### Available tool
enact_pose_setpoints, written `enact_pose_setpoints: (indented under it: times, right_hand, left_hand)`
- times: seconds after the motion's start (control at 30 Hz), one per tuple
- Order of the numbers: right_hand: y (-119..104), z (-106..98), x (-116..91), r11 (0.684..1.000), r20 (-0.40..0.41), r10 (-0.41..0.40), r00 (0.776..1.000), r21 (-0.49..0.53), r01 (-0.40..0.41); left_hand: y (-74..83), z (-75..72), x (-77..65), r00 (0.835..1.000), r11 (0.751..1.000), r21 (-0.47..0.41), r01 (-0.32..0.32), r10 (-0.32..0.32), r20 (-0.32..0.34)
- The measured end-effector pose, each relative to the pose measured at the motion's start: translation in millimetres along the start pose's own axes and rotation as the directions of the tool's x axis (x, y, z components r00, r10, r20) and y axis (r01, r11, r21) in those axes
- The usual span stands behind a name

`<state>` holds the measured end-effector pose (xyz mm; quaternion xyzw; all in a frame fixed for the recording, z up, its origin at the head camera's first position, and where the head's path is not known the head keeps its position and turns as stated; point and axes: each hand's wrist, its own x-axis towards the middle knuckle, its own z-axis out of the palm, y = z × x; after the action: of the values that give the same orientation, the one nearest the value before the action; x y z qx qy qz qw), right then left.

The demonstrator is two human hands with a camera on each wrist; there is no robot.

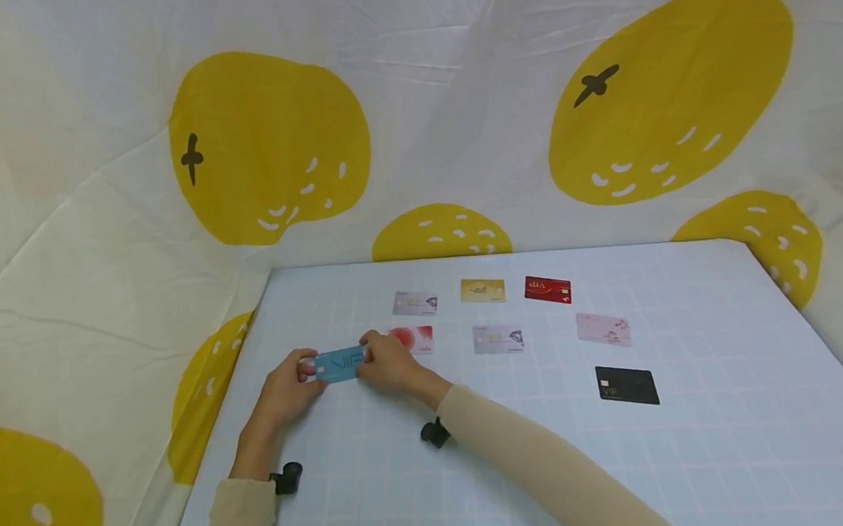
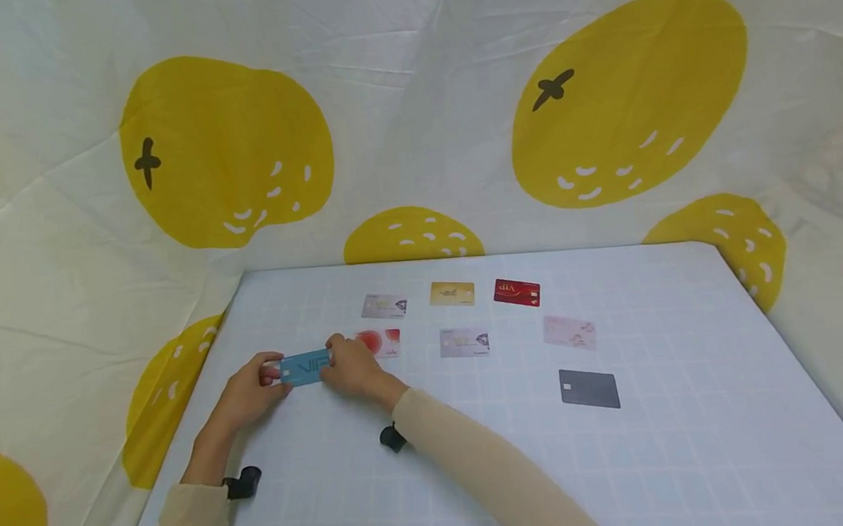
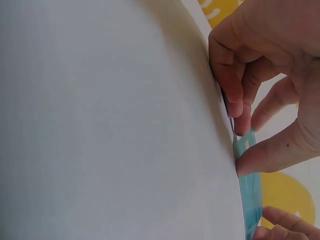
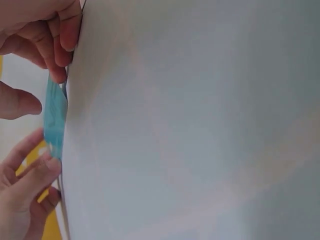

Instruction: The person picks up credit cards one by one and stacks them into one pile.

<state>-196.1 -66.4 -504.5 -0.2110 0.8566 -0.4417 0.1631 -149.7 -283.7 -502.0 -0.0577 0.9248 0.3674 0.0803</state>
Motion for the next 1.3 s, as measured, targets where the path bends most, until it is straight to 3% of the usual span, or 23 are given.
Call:
enact_pose_setpoints:
  times: [0.23,0.47,0.77,1.3]
  right_hand:
    - [-0.3,0.5,0.3,1.0,0.003,0.003,1.0,0.02,-0.003]
    - [3.7,-1.9,-2.9,0.997,-0.012,-0.011,1.0,0.076,0.012]
    - [11.2,-20.6,-13.2,0.994,-0.062,-0.056,0.997,0.096,0.061]
    - [36.9,-65.6,-54.1,0.993,-0.092,-0.02,0.996,0.114,0.03]
  left_hand:
    - [1.2,2.4,-0.3,0.998,0.998,-0.047,0.034,-0.036,-0.046]
    - [5.4,3.1,-3.6,0.998,0.997,-0.071,0.031,-0.035,-0.049]
    - [15.6,7.1,-7.5,0.996,0.989,-0.138,-0.059,0.048,-0.08]
    - [54.7,33.8,-10.9,0.99,0.974,-0.182,-0.138,0.139,-0.007]
